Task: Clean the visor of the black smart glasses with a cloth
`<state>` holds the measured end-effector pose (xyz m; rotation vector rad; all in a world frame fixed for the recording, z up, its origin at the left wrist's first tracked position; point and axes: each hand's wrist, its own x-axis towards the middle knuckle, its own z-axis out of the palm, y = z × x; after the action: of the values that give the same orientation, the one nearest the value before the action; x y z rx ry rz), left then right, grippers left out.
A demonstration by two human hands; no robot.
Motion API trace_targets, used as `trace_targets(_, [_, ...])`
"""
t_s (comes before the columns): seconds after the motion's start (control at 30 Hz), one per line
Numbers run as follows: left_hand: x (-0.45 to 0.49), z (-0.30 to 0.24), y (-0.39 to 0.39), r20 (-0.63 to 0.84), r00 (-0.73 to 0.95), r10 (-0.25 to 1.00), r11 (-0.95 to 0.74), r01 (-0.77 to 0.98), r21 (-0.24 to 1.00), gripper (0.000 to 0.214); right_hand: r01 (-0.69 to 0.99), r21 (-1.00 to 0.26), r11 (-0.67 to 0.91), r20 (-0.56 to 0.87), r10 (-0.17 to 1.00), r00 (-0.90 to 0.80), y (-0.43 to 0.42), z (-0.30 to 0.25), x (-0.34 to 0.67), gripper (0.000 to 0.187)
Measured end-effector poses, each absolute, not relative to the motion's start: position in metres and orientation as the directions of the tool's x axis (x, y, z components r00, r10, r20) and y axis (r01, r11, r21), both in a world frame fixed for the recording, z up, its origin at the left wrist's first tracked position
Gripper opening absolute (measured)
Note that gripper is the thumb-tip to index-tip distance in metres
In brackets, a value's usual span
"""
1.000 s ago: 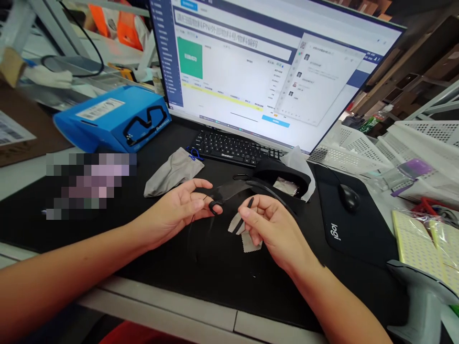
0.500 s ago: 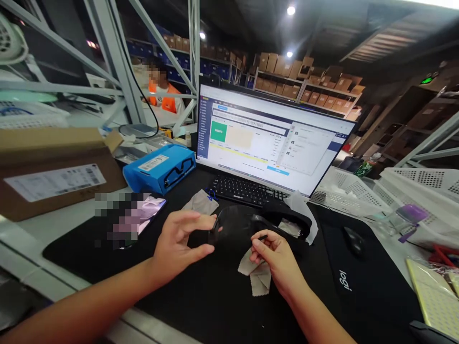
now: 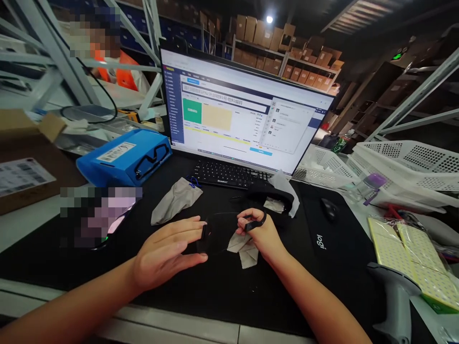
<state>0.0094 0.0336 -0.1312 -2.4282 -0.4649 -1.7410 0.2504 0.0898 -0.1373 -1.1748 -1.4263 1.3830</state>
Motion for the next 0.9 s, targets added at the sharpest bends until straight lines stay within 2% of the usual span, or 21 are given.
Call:
trace_targets(0.17, [0.0086,-0.1308,0.0330,0.925,0.310,0.221,-0.956,0.258,0.141,0.045,0.050,-0.997,-0.067,-0.078,0.964,-0.256,0.0907,-0.1374,0.2527,0.033])
trace_targets(0.37, [0.0085,-0.1358,0.0331,0.905,0.245,0.347,-0.933,0.187,0.307,0.052,0.042,-0.997,-0.071,-0.080,0.959,-0.272,0.0910,-0.1356,0.2528,0.030])
trace_targets(0.9, [0.0110,-0.1285,0.0319,0.922,0.245,0.300,-0.933,0.277,0.230,0.036,0.079,-0.993,-0.087,-0.106,0.953,-0.284,0.0878,-0.1301,0.2502,0.036])
